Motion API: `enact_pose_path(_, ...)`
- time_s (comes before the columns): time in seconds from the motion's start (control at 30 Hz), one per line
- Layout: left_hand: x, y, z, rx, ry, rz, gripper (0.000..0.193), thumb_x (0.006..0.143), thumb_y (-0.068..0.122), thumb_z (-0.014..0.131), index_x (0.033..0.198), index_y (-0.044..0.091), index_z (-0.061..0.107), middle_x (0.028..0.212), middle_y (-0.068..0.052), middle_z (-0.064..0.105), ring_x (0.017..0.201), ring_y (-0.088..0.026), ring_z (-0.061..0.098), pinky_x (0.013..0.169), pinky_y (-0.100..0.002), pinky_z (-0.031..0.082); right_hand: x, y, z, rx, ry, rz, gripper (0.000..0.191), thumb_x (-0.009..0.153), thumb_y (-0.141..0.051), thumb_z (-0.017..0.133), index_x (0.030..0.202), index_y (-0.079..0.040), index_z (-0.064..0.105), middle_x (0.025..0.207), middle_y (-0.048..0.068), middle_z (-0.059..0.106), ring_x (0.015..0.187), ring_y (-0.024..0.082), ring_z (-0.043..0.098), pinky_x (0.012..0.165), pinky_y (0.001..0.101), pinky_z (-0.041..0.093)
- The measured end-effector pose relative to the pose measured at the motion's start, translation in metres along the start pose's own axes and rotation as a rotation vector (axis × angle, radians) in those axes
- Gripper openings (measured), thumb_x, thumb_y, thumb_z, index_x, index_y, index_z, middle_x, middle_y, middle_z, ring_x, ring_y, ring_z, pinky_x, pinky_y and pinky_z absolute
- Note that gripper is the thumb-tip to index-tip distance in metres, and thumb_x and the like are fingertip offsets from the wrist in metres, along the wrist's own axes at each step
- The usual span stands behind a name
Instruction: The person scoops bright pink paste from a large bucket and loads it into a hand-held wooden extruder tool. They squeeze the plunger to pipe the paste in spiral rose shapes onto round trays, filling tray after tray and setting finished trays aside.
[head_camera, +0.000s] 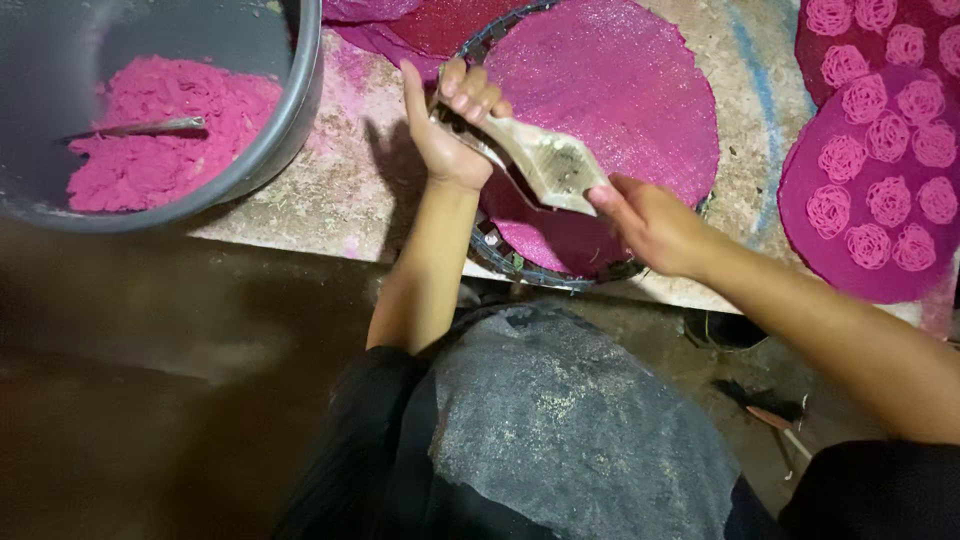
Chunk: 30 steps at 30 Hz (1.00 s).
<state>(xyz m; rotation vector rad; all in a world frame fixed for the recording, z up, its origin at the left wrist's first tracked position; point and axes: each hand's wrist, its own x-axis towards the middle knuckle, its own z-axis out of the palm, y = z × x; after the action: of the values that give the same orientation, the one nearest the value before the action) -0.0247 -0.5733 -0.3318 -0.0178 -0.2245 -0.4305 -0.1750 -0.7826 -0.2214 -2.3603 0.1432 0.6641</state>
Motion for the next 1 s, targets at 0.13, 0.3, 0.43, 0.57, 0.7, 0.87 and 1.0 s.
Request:
enact_pose_path(0.13, -0.006, -0.018, -0.004, 0.000, 0.086, 0.035, 0.054, 0.104, 0.065, 0.044, 0.074, 0.021, 0.046, 0.066, 0.007, 0.041, 0.060, -0.010, 0.043, 0.069, -0.032, 0.042, -0.007, -0.004, -0.013, -0.056, -0.107, 0.110, 0.071, 0.102, -0.061, 0.026, 0.113, -0.002, 0.064, 0.073, 0.015, 0.068, 0.071, 0.028, 0.070, 0.069, 0.0440, 0.057)
enact_pose_path(0.3, 0.017, -0.020, 0.005, -0.021, 0.119, 0.060, 0.052, 0.100, 0.063, 0.043, 0.073, 0.019, 0.046, 0.063, 0.006, 0.040, 0.059, -0.012, 0.042, 0.069, -0.033, 0.042, -0.002, -0.010, -0.026, -0.170, 0.050, 0.009, 0.070, 0.104, -0.059, 0.028, 0.108, 0.000, 0.064, 0.072, 0.017, 0.065, 0.072, 0.031, 0.068, 0.071, 0.0491, 0.052)
enact_pose_path(0.43, 0.014, 0.000, 0.008, 0.042, 0.054, 0.047, 0.053, 0.101, 0.064, 0.043, 0.075, 0.018, 0.046, 0.064, 0.005, 0.039, 0.060, -0.011, 0.041, 0.070, -0.033, 0.040, 0.003, -0.012, -0.012, -0.070, 0.030, -0.030, 0.071, 0.106, -0.057, 0.030, 0.100, 0.005, 0.064, 0.073, 0.019, 0.064, 0.071, 0.034, 0.066, 0.072, 0.0500, 0.053)
enact_pose_path(0.57, 0.005, -0.015, 0.007, 0.012, 0.172, 0.077, 0.052, 0.100, 0.062, 0.042, 0.072, 0.019, 0.045, 0.062, 0.006, 0.039, 0.059, -0.012, 0.040, 0.067, -0.033, 0.040, -0.003, -0.004, -0.019, -0.065, -0.028, 0.006, 0.065, 0.107, -0.054, 0.030, 0.101, 0.003, 0.061, 0.072, 0.019, 0.065, 0.070, 0.031, 0.069, 0.071, 0.0479, 0.055)
enact_pose_path(0.7, 0.022, -0.030, 0.013, 0.015, 0.156, 0.107, 0.048, 0.099, 0.058, 0.042, 0.072, 0.018, 0.045, 0.062, 0.005, 0.040, 0.059, -0.013, 0.038, 0.066, -0.034, 0.039, -0.001, 0.002, -0.032, -0.141, 0.109, -0.077, 0.060, 0.108, -0.053, 0.034, 0.108, 0.000, 0.063, 0.077, 0.016, 0.067, 0.073, 0.029, 0.067, 0.071, 0.0473, 0.051)
enact_pose_path(0.87, 0.033, -0.007, 0.018, 0.063, 0.211, -0.051, 0.051, 0.099, 0.056, 0.035, 0.079, 0.012, 0.050, 0.076, -0.002, 0.054, 0.073, -0.017, 0.048, 0.076, -0.036, 0.043, 0.008, 0.003, -0.029, -0.098, 0.155, -0.067, 0.058, 0.107, -0.051, 0.040, 0.098, 0.001, 0.063, 0.070, 0.017, 0.062, 0.067, 0.031, 0.064, 0.066, 0.0470, 0.049)
enact_pose_path(1.0, 0.012, -0.004, -0.010, 0.763, 0.412, -0.424, 0.063, 0.099, 0.051, 0.028, 0.117, 0.006, 0.068, 0.108, -0.006, 0.072, 0.093, -0.014, 0.067, 0.086, -0.030, 0.053, 0.010, 0.014, -0.027, -0.017, 0.161, -0.148, 0.053, 0.106, -0.049, 0.043, 0.094, 0.000, 0.061, 0.069, 0.013, 0.061, 0.065, 0.027, 0.062, 0.063, 0.0448, 0.048)
